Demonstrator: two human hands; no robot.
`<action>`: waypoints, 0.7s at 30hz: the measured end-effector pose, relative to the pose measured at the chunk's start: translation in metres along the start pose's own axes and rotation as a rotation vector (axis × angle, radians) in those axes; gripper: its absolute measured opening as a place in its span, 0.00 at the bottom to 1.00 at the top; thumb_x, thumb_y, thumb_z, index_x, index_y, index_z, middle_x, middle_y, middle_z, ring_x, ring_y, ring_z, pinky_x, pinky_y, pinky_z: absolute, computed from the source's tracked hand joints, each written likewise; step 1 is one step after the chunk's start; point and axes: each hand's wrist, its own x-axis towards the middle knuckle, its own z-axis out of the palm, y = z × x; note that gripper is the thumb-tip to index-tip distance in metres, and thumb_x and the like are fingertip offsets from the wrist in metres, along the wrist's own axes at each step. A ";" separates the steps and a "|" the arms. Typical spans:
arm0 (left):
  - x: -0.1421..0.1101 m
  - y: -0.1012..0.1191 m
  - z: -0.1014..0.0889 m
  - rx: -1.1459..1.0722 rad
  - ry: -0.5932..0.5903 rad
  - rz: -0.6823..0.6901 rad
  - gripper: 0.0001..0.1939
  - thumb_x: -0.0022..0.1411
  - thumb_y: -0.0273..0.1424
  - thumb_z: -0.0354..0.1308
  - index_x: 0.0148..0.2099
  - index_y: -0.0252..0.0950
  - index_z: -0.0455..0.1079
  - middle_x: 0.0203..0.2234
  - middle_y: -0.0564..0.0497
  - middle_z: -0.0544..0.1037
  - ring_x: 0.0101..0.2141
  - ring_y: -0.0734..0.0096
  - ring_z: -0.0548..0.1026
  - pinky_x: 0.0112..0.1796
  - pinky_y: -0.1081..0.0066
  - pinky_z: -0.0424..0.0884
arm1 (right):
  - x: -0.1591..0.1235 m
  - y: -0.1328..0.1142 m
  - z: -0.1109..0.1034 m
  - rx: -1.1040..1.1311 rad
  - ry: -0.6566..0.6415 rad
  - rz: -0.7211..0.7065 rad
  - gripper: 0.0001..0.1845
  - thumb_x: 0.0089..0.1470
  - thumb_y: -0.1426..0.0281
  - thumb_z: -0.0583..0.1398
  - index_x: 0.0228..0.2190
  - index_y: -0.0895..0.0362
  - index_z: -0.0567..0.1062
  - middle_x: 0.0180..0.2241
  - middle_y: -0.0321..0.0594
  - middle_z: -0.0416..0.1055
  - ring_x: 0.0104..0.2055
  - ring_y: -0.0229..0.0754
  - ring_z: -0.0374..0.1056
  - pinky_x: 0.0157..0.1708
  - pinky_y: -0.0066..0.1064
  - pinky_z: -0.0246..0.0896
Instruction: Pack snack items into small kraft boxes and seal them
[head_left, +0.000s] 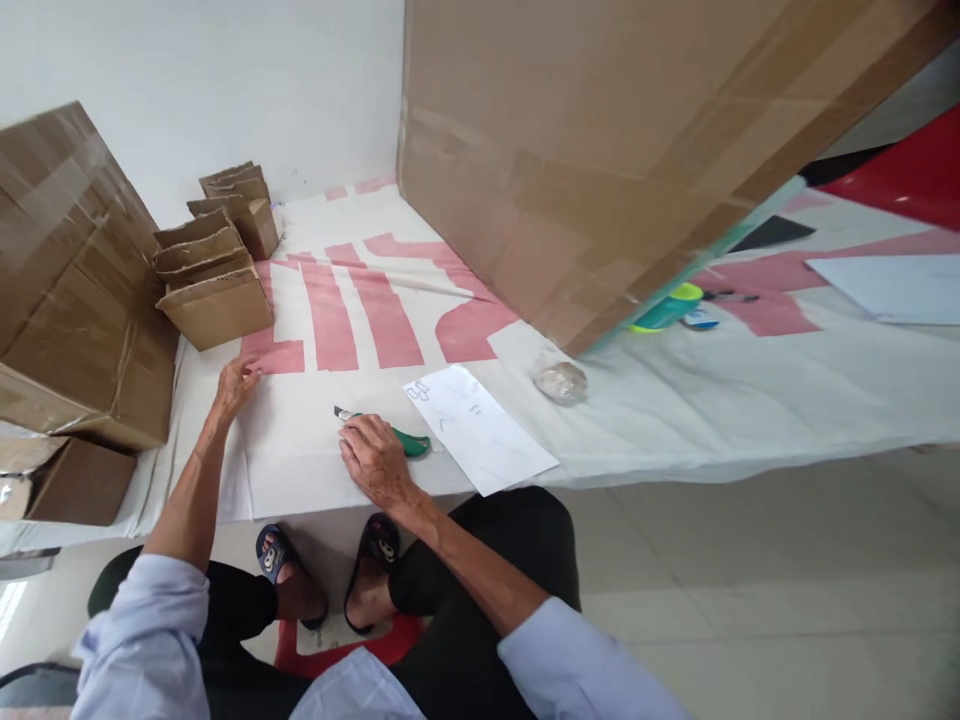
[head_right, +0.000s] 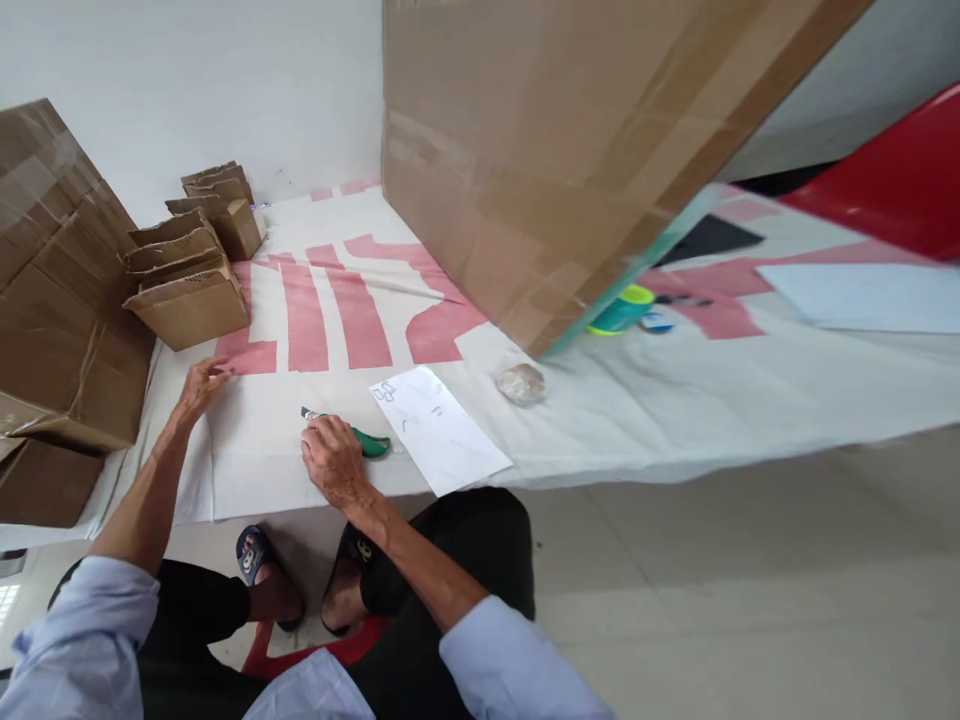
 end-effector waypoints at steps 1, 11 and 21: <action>-0.016 0.002 0.002 0.019 -0.006 0.011 0.17 0.59 0.36 0.64 0.48 0.35 0.79 0.41 0.43 0.82 0.42 0.58 0.79 0.41 0.63 0.77 | 0.000 0.000 0.000 -0.002 0.000 0.009 0.11 0.67 0.74 0.56 0.41 0.55 0.79 0.45 0.47 0.76 0.49 0.50 0.65 0.51 0.41 0.60; -0.146 0.020 0.022 0.185 -0.025 0.111 0.13 0.60 0.29 0.62 0.47 0.39 0.81 0.54 0.41 0.81 0.54 0.51 0.79 0.60 0.51 0.73 | 0.001 -0.002 0.005 -0.158 0.049 0.147 0.10 0.64 0.75 0.59 0.46 0.57 0.77 0.46 0.49 0.74 0.48 0.51 0.63 0.49 0.41 0.56; -0.200 0.042 0.033 0.129 -0.013 0.227 0.14 0.64 0.37 0.59 0.46 0.40 0.82 0.51 0.41 0.83 0.50 0.53 0.82 0.56 0.54 0.77 | 0.021 -0.015 -0.009 -0.167 0.013 0.224 0.11 0.67 0.79 0.57 0.46 0.62 0.78 0.49 0.51 0.73 0.50 0.48 0.63 0.52 0.40 0.60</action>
